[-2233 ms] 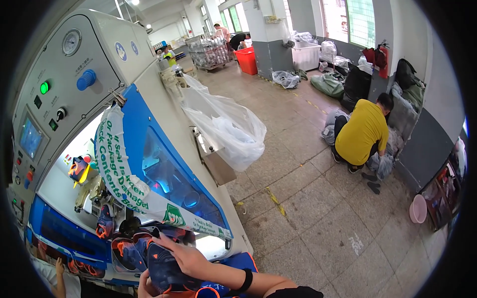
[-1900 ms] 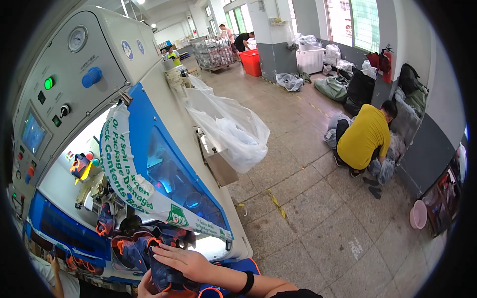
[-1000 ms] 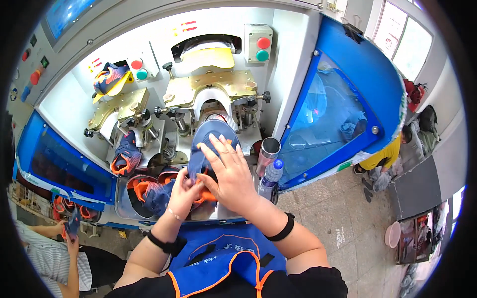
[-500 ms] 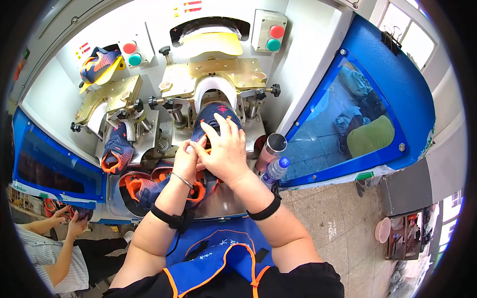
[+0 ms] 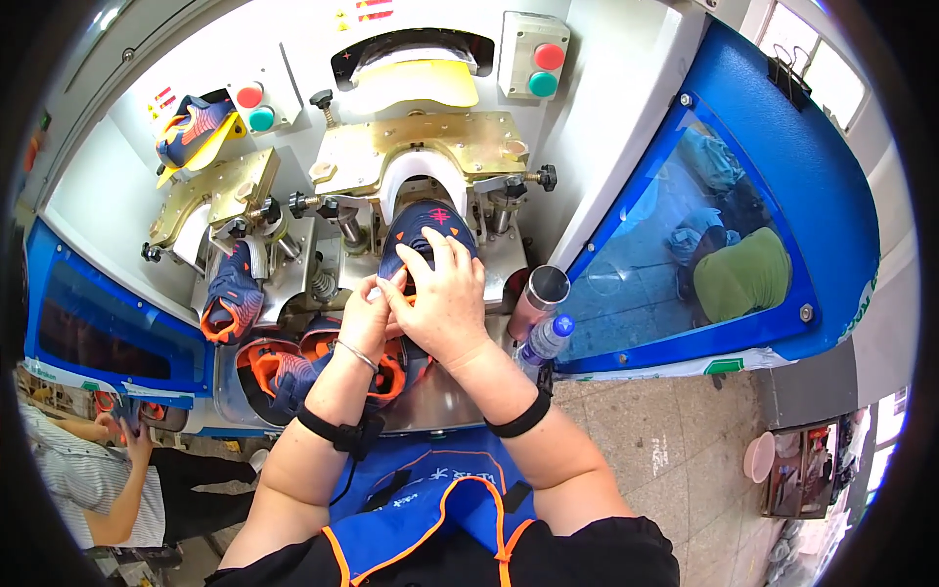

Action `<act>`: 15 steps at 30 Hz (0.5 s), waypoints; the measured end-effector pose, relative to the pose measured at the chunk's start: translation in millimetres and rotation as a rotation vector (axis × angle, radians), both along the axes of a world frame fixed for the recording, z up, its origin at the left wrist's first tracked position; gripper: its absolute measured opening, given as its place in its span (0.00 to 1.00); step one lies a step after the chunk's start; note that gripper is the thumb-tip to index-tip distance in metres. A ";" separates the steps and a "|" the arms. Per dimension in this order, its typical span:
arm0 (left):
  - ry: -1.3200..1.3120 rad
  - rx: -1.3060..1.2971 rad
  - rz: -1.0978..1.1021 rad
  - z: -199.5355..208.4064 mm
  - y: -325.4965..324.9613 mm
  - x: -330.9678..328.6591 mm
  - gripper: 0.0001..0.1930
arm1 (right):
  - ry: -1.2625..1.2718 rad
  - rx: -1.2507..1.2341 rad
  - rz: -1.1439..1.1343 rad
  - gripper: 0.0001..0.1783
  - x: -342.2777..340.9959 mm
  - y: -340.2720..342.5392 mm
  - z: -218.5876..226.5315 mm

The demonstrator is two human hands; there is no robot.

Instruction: Using an industrial machine to press and shape shoe soles and uppers.

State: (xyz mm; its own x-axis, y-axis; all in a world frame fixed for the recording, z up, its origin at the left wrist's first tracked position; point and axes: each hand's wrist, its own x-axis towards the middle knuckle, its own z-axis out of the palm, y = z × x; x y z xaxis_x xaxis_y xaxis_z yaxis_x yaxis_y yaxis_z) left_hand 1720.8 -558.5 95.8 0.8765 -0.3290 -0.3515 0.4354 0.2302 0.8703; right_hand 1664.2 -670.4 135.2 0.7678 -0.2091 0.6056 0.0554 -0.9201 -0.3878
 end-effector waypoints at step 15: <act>0.049 -0.036 -0.103 -20.1 4.8 4.4 0.22 | 0.026 0.054 -0.028 0.26 -0.1 3.3 -13.0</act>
